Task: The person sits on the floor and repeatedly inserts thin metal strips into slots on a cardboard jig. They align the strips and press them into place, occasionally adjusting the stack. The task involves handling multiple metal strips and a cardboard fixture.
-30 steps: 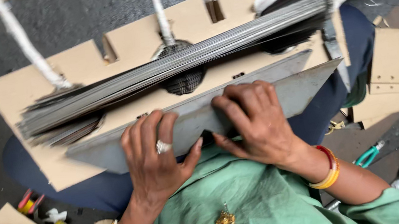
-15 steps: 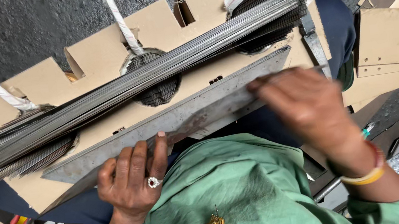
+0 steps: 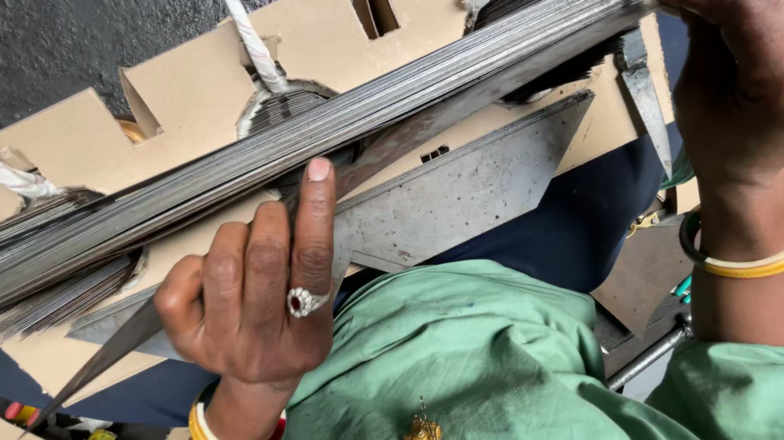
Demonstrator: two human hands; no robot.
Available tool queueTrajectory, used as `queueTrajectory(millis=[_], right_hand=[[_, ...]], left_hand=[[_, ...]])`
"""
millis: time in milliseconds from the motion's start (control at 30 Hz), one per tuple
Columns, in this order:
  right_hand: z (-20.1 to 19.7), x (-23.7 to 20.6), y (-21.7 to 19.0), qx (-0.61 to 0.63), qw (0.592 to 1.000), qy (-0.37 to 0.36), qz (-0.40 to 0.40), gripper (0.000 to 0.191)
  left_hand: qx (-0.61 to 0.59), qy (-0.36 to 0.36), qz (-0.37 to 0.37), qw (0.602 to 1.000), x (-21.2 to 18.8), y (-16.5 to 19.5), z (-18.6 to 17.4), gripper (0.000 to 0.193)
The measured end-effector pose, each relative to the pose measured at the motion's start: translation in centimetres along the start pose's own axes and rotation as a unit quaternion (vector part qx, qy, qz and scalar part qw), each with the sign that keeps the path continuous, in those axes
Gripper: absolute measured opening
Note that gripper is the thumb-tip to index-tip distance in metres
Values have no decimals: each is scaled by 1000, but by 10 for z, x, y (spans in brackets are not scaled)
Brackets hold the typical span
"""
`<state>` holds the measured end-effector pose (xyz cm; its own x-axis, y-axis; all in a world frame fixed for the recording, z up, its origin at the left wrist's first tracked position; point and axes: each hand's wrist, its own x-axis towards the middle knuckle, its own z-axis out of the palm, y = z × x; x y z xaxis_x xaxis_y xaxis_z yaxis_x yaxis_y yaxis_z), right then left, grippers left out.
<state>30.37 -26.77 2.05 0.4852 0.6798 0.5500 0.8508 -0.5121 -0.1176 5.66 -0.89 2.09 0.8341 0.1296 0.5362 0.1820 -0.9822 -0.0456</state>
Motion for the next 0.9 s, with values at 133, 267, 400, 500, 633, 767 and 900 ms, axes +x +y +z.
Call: queueTrajectory(millis=[133,267,400,500,633,767,900], right_hand=[[0,-4,3,10,1000,2,4,14],[-6,-2,5,28,999,-14,9,15],[-9,-2,6,38,999,-21,12,16],[-8,-5,7,45,999,-22,16,16],[-10,-4,12,52,998,-25,18,17],[-10,-4,15,62,998,-21,19,18],[-7,-9,15,77,997,-10,27,20]], left_hand=[[-14,33,-19,999,5,4,23,28],[-46,28,-26,998,2,3,20,33],[-40,35,-30,998,1,7,15,28],[-39,42,-33,998,3,5,21,30],[-53,25,-45,997,3,4,22,35],[-59,43,-53,996,3,7,18,29],[-62,33,-40,997,10,7,21,37]])
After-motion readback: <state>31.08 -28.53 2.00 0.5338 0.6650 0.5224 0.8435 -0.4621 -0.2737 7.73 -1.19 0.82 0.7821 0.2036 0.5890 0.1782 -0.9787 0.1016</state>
